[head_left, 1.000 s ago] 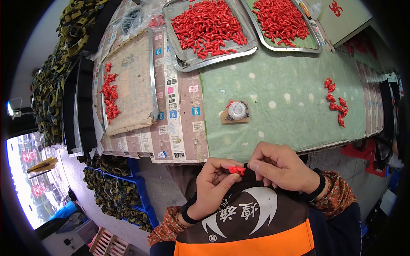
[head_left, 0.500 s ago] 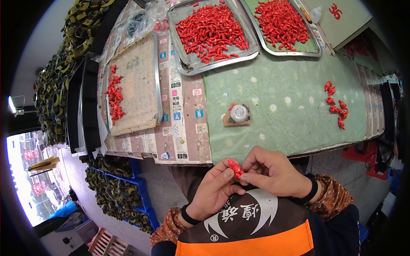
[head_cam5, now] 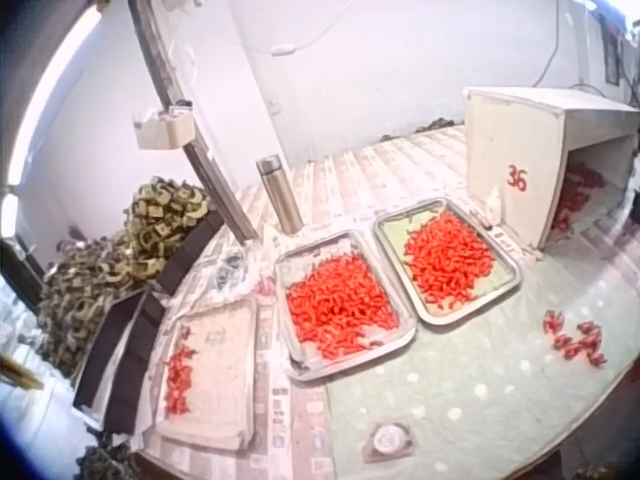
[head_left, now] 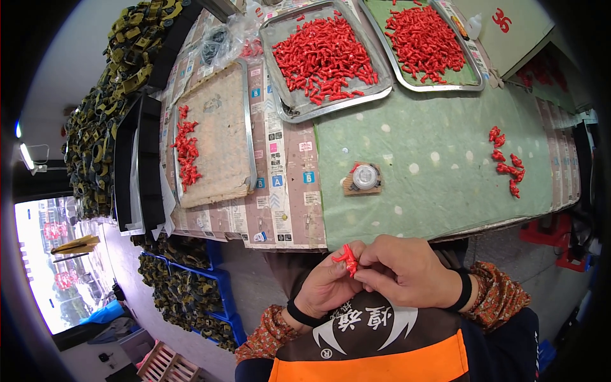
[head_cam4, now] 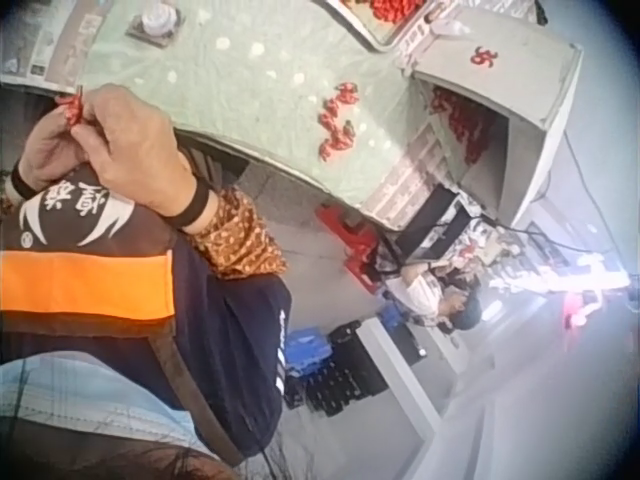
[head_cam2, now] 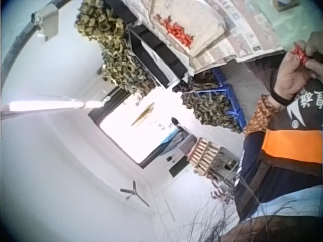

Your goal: Applying liquid adhesive to small red plastic components and assembling them at a factory workbench.

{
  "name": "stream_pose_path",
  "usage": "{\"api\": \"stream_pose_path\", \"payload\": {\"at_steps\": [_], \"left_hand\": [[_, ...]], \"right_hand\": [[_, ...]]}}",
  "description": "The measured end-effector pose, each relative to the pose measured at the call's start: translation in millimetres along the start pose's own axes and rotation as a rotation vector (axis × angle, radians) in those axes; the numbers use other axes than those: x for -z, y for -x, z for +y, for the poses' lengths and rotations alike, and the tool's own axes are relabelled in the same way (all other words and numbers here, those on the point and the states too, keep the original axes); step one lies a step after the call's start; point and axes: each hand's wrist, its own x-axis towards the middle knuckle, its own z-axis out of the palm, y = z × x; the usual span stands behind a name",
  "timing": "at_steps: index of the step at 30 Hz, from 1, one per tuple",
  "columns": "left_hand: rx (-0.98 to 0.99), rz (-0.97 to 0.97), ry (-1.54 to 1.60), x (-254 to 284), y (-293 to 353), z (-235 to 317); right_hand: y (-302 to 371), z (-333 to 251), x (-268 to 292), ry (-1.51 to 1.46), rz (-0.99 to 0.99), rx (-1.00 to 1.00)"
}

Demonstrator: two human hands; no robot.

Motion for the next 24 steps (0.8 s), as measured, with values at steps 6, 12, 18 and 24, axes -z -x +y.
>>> {"api": "stream_pose_path", "payload": {"at_steps": [6, 12, 18, 24], "left_hand": [[-0.010, 0.005, 0.035, 3.5, -0.3, -1.7], [-0.016, 0.019, 0.017, 6.2, 0.5, -0.8], [-0.064, -0.007, -0.099, 0.6, -1.4, 3.9], [-0.245, 0.063, -0.378, -13.6, 0.9, 10.7]], "right_hand": [[-1.8, -2.9, 1.9, 0.067, 0.003, 0.077], [-3.3, -3.7, 1.7, 0.077, 0.008, 0.104], [0.3, 1.2, 4.3, 0.045, 0.001, 0.053], [0.4, 4.9, 8.4, -0.100, 0.011, -0.137]]}}
